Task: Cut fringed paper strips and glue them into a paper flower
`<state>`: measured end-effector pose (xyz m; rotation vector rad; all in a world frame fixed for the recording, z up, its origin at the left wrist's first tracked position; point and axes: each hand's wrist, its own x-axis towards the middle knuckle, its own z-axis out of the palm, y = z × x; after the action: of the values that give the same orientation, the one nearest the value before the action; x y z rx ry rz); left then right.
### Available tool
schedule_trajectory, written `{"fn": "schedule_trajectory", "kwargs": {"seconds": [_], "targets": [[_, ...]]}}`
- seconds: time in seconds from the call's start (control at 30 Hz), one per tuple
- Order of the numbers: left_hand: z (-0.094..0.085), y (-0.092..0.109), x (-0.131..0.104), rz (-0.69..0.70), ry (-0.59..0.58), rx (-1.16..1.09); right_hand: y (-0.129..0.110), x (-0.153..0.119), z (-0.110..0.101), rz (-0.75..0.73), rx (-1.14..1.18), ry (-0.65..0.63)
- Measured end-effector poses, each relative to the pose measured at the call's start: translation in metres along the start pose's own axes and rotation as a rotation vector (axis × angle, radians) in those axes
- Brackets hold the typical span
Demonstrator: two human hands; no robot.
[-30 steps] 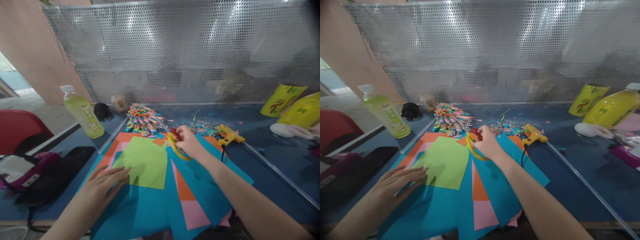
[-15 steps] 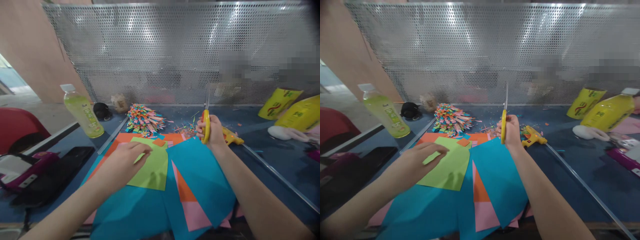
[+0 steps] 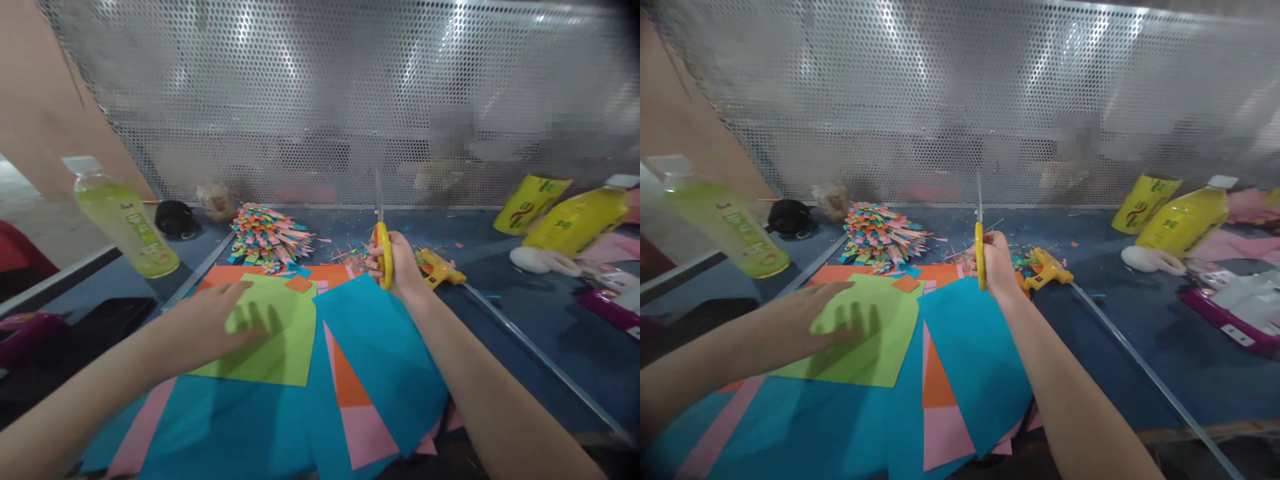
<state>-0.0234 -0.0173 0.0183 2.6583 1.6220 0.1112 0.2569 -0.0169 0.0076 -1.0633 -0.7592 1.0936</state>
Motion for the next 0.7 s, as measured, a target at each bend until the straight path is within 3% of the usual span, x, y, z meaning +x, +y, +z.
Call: {"fn": "schedule_trajectory", "kwargs": {"seconds": [0.1,0.2,0.4,0.47,0.6,0.7], "targets": [[0.013,-0.044,-0.025,-0.035,-0.027,0.035,0.005,-0.005,0.008,0.047,-0.017,-0.101],[0.03,-0.064,-0.042,0.025,-0.075,0.045,0.012,-0.01,0.014,0.077,-0.036,-0.189],[0.04,-0.046,-0.045,-0.032,-0.059,0.133,0.02,-0.012,0.014,0.101,-0.111,-0.229],[0.035,-0.04,-0.044,-0.039,-0.037,0.119,0.021,-0.012,0.014,0.103,-0.134,-0.222],[0.022,-0.031,-0.048,0.01,-0.106,-0.037,0.023,-0.013,0.014,0.095,-0.158,-0.224],[0.013,-0.029,-0.051,-0.007,-0.069,-0.133,0.026,-0.013,0.013,0.091,-0.169,-0.241]]}}
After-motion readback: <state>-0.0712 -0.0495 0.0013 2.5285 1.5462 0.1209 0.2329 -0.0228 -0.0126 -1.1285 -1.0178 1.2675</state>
